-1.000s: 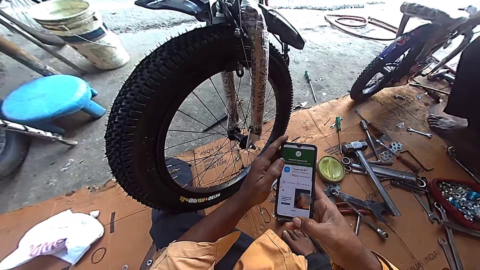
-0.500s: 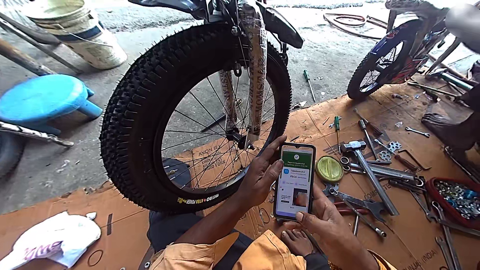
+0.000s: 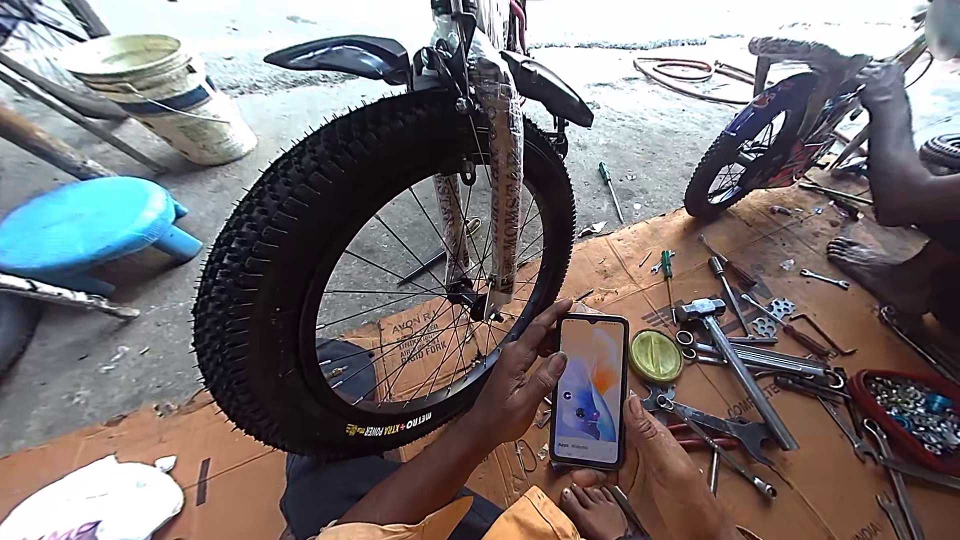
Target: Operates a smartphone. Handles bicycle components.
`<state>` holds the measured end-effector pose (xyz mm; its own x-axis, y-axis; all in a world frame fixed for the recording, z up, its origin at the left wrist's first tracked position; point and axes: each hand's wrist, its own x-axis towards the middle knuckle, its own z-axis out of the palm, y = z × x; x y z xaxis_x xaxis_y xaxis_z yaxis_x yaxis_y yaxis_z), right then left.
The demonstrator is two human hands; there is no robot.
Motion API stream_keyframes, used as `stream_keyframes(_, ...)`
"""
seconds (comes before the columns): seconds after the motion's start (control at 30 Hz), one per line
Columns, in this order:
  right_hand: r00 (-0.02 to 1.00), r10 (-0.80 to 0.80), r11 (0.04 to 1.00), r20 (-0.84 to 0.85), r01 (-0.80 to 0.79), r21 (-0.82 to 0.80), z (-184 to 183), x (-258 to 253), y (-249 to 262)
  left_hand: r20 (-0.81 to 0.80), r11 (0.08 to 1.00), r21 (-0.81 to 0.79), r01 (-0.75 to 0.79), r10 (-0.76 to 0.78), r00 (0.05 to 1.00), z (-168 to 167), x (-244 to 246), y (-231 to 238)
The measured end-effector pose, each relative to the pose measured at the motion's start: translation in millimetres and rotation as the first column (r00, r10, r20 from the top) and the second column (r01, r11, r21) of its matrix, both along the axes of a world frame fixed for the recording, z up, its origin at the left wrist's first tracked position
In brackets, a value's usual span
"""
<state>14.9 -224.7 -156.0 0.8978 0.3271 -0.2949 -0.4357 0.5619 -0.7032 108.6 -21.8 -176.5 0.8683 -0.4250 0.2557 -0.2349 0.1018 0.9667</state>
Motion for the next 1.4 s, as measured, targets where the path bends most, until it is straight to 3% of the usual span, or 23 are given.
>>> stream_keyframes(0.43, 0.999, 0.031, 0.999, -0.006, -0.031, -0.044, -2.1, -3.2, 0.8, -0.116, 0.999, 0.023, -0.026, 0.029, 0.993, 1.5, -5.6, -5.3)
stream_keyframes(1.03, 0.998, 0.05, 0.996, -0.036, -0.047, 0.082, 0.2, -2.6, -0.7, -0.116, 0.996, -0.083, 0.039, -0.049, 0.992, 6.2, -2.4, -2.6)
stream_keyframes(1.4, 0.996, 0.086, 0.996, -0.002, -0.086, 0.017, 1.1, -2.2, 0.6, -0.108, 0.997, -0.081, 0.01, -0.019, 0.994, 5.1, -0.9, -1.3)
